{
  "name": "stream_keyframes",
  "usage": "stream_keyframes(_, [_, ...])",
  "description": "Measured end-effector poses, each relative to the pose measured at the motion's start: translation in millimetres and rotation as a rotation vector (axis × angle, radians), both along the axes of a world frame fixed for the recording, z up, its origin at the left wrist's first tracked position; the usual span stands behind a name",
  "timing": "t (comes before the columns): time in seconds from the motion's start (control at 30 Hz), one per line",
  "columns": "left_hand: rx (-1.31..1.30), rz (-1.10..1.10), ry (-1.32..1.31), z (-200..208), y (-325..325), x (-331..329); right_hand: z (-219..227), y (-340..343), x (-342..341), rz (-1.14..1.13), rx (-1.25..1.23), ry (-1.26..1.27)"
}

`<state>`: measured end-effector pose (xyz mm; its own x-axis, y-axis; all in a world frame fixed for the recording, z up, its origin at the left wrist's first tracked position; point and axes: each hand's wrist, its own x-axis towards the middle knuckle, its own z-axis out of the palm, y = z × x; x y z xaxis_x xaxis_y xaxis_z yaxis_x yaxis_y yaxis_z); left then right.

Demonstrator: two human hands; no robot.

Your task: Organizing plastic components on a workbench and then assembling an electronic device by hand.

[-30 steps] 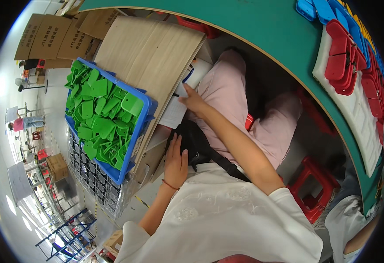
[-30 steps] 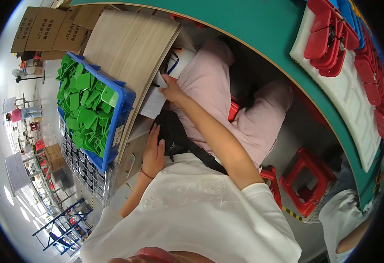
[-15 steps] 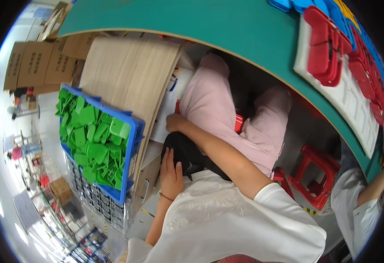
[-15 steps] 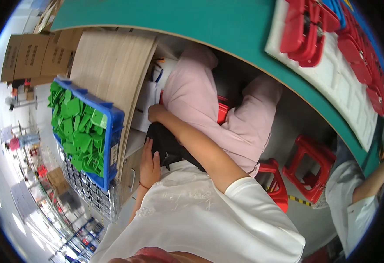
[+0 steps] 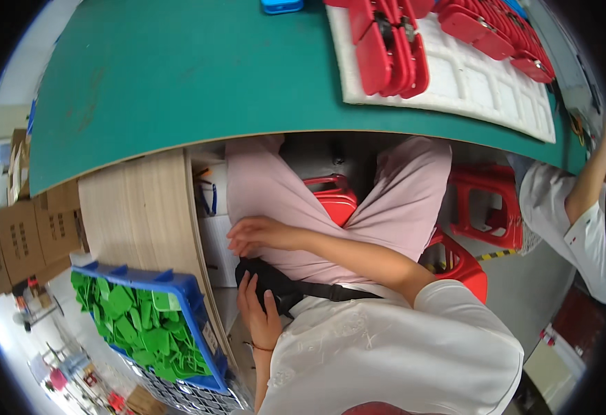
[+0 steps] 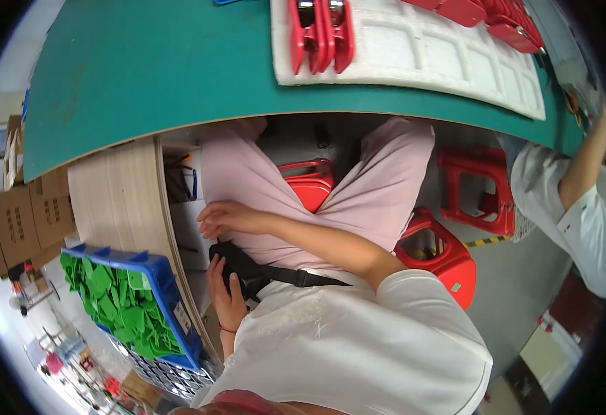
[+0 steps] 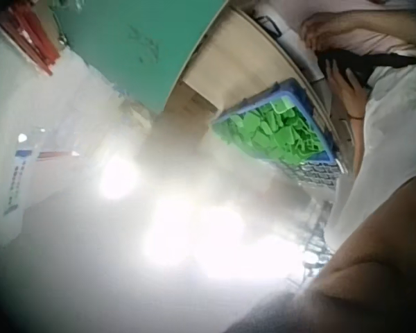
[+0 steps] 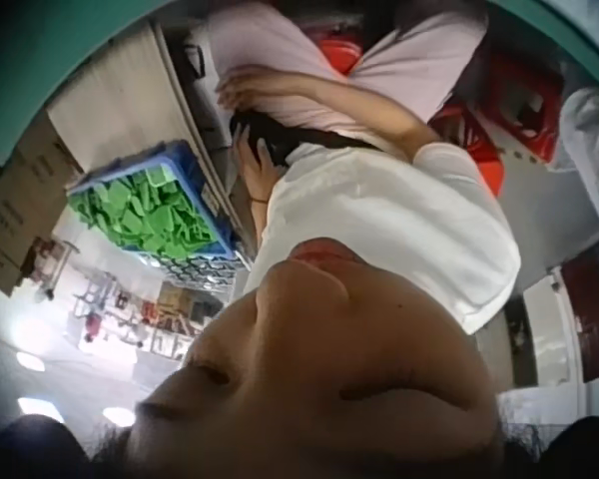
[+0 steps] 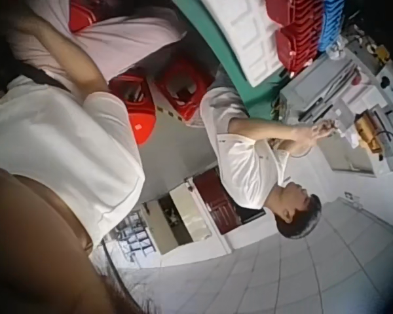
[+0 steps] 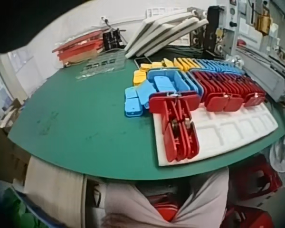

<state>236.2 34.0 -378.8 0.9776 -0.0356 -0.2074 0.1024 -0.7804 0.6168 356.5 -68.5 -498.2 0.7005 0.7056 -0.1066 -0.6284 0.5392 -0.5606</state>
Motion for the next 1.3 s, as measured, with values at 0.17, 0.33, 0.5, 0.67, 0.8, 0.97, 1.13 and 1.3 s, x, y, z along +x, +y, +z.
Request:
stream_keyframes(0.17, [-0.093, -0.033, 0.014, 13, -4, 22, -15, -106, 2, -0.208, 0.224, 0.331])
stream_keyframes(0.33, [-0.078, -0.197, -0.084, 16, -33, 68, -39, -178, -1, -0.499, -1.347, -0.017])
stream_keyframes(0.5, [-0.011, -0.607, -0.025, 3, -97, 114, -18, -222, -36, -0.322, -1.942, -0.495])
stream_keyframes(0.67, [-0.247, -0.815, 0.344, -55, -177, 146, 21, -255, -94, -0.659, -1.882, -0.32])
stream_keyframes(0.8, [-0.245, -0.551, 1.014, -123, -214, 142, 28, -269, -149, -1.459, -1.799, 0.012])
stream_keyframes(0.97, [-0.073, -0.324, 1.196, -220, -254, 143, 37, -262, -189, -2.089, -1.546, 0.353])
stream_keyframes(1.13, [0.202, -0.152, 1.053, -323, -268, 166, 35, -265, -212, -2.405, -1.156, 0.532])
stream_keyframes(1.3, [0.361, -0.086, 1.094, -390, -280, 143, 29, -258, -236, -2.254, -0.935, 0.829])
